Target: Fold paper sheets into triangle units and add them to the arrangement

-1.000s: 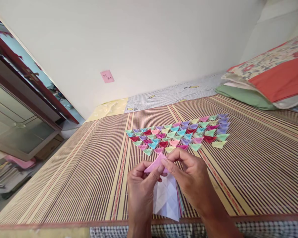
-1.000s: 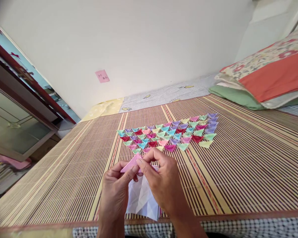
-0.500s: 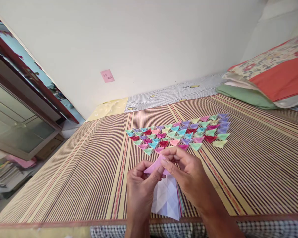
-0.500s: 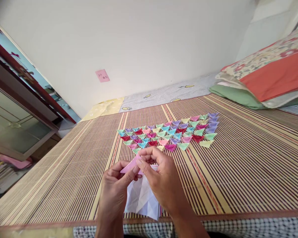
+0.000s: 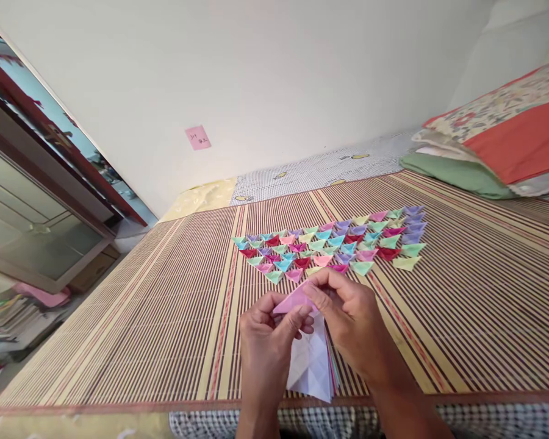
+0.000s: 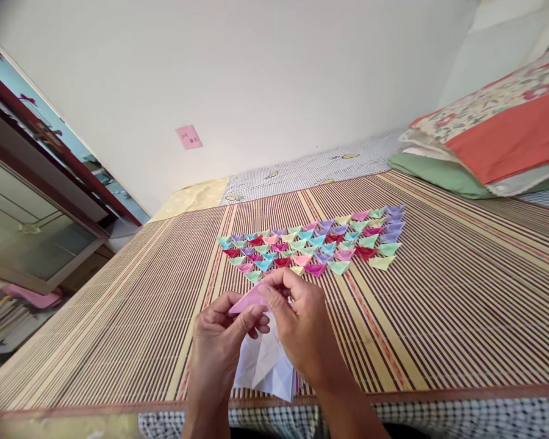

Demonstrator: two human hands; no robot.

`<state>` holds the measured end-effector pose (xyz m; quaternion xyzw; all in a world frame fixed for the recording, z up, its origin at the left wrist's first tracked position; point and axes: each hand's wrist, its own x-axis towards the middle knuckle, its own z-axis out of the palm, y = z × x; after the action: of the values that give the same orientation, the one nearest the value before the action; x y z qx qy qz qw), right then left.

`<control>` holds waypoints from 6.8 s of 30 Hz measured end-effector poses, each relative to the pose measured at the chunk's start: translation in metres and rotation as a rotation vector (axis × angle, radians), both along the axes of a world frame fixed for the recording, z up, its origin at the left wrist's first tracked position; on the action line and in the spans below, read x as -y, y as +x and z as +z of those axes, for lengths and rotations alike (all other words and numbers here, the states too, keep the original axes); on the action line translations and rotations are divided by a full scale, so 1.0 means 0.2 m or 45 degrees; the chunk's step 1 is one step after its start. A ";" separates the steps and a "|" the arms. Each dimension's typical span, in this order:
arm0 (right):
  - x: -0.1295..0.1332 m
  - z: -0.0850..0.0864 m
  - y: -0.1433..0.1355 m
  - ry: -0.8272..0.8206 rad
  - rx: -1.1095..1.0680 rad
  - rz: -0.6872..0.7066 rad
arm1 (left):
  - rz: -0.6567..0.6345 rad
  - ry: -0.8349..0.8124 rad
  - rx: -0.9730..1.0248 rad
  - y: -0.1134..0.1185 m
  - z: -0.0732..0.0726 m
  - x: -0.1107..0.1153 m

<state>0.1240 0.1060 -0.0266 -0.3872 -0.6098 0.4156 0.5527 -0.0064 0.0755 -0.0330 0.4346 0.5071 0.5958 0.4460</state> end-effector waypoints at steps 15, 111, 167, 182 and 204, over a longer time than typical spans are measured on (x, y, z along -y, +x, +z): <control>-0.06 -0.03 0.06 -0.223 -0.159 0.286 | 0.059 -0.048 0.263 -0.06 -0.03 -0.01; -0.06 -0.04 0.10 -0.091 -0.223 0.121 | -0.098 -0.018 0.254 0.00 -0.02 -0.06; -0.01 -0.01 0.05 0.104 0.055 -0.049 | -0.013 0.184 0.012 -0.03 -0.02 -0.03; -0.02 -0.02 0.04 -0.089 -0.164 0.297 | -0.123 -0.049 0.722 -0.05 -0.04 -0.10; -0.05 -0.12 -0.03 0.587 0.302 -0.157 | -0.254 -0.132 0.588 0.00 0.01 -0.07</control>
<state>0.1176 0.1169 -0.0496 -0.3335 -0.7241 0.1831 0.5753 -0.0069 0.0897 -0.0305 0.3115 0.3763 0.6056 0.6281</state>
